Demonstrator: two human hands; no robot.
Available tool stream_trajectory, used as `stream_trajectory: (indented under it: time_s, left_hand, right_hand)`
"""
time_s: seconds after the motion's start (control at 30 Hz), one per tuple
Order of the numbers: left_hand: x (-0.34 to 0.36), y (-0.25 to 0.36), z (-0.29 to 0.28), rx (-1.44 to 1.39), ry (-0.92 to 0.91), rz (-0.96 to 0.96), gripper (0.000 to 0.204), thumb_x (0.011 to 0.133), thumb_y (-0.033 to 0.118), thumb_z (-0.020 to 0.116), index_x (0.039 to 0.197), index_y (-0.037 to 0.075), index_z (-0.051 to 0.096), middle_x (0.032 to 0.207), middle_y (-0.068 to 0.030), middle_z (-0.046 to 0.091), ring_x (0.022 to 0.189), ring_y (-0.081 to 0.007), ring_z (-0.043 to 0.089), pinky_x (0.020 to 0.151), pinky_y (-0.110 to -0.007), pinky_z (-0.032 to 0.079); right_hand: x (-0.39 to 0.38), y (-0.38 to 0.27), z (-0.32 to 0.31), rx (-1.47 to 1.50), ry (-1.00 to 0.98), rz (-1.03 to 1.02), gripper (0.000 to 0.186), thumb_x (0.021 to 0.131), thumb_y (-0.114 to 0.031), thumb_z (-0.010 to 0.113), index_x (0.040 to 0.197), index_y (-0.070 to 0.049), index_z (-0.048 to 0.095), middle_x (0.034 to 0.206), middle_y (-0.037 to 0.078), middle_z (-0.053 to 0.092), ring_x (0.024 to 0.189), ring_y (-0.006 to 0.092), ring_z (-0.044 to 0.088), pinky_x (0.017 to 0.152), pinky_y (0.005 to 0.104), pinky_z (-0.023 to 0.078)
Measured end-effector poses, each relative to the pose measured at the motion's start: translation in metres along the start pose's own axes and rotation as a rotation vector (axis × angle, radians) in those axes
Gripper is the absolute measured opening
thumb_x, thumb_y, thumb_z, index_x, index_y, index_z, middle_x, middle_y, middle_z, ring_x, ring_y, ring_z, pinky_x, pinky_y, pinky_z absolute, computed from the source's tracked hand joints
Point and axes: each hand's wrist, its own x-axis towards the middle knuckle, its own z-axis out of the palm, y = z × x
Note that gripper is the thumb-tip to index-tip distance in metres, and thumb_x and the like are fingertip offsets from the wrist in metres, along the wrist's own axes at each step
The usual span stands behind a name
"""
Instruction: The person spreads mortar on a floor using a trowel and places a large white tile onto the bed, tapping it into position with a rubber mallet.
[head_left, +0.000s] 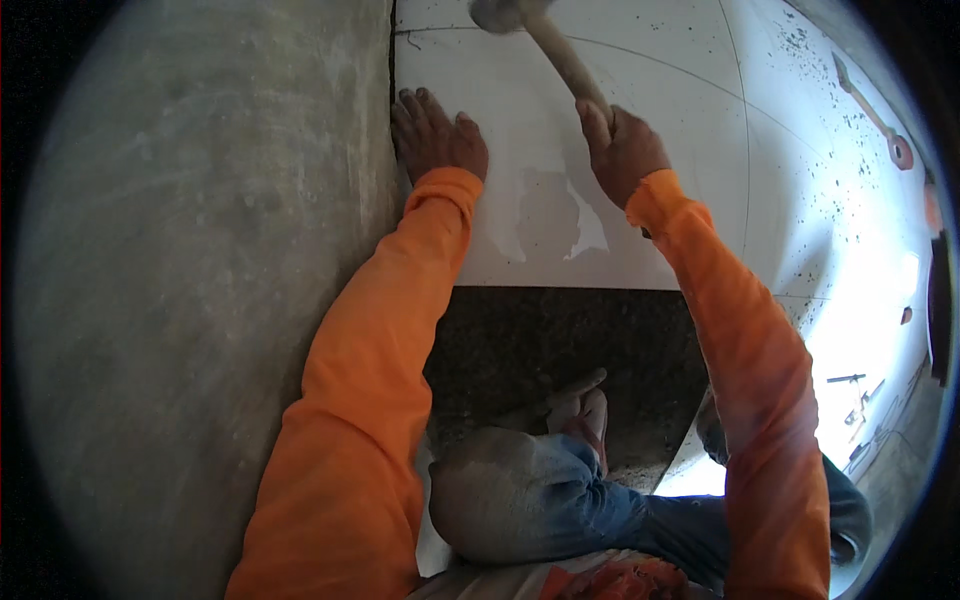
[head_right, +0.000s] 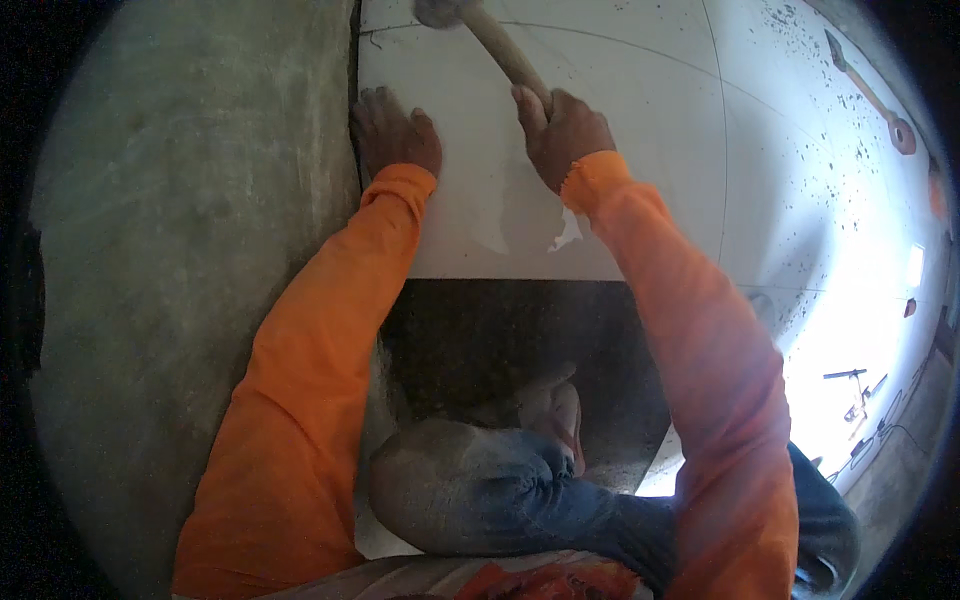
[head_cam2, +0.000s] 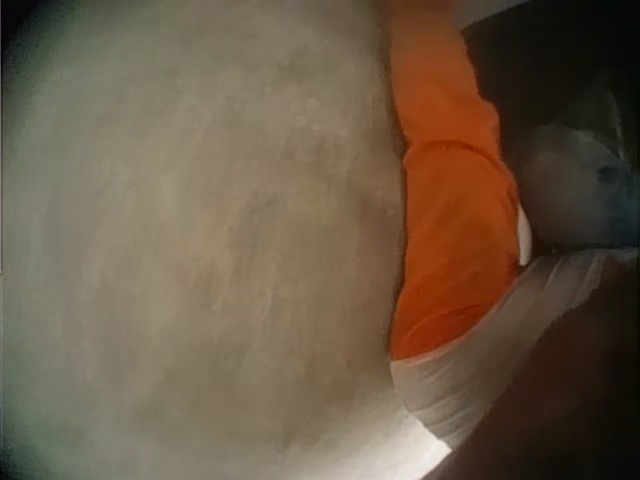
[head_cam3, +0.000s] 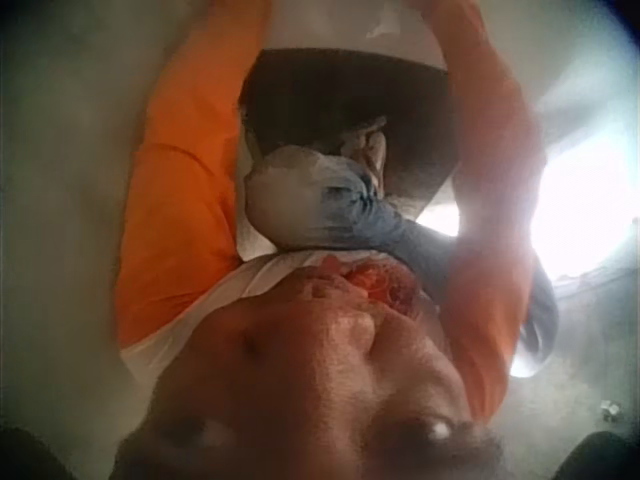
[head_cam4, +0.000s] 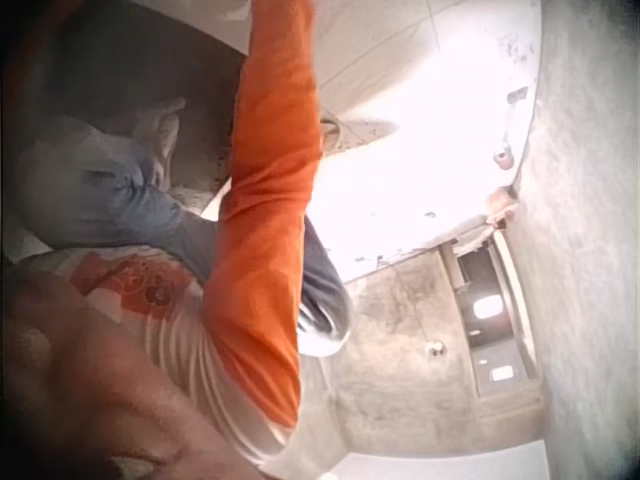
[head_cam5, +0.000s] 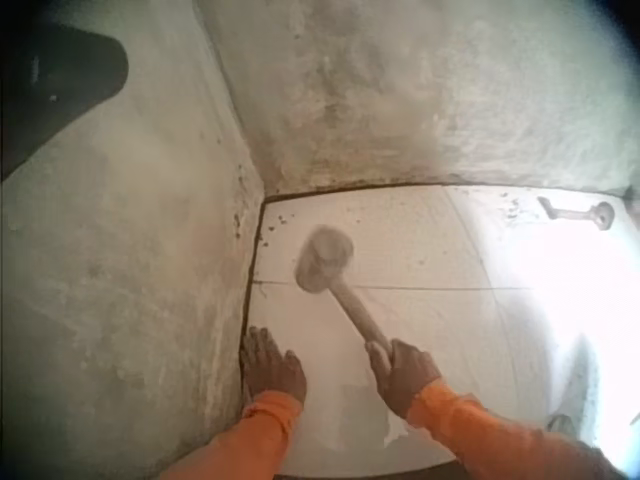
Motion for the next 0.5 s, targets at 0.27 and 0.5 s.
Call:
stream_trajectory:
  time_s: [0.27, 0.5]
  left_hand:
    - [-0.011, 0.016, -0.013, -0.001, -0.089, -0.089, 0.060, 0.091, 0.037, 0.036, 0.143, 0.008, 0.028, 0.147, -0.0244, 0.021, 0.137, -0.0397, 0.018, 0.112, -0.048, 0.017]
    - [-0.056, 0.025, -0.024, -0.020, -0.074, -0.265, 0.062, 0.091, 0.043, 0.035, 0.144, 0.013, 0.027, 0.148, -0.0245, 0.020, 0.137, -0.0400, 0.017, 0.112, -0.050, 0.014]
  right_hand:
    - [0.002, 0.047, -0.040, 0.060, 0.002, 0.039, 0.054, 0.092, -0.053, 0.041, 0.087, -0.001, 0.058, 0.066, 0.012, 0.052, 0.059, 0.0265, 0.050, 0.054, 0.0390, 0.044]
    - [-0.044, 0.261, -0.098, 0.468, 0.578, 0.570, 0.055, 0.086, -0.060, 0.048, 0.062, -0.011, 0.050, 0.046, 0.000, 0.037, 0.036, 0.0149, 0.034, 0.034, 0.0321, 0.028]
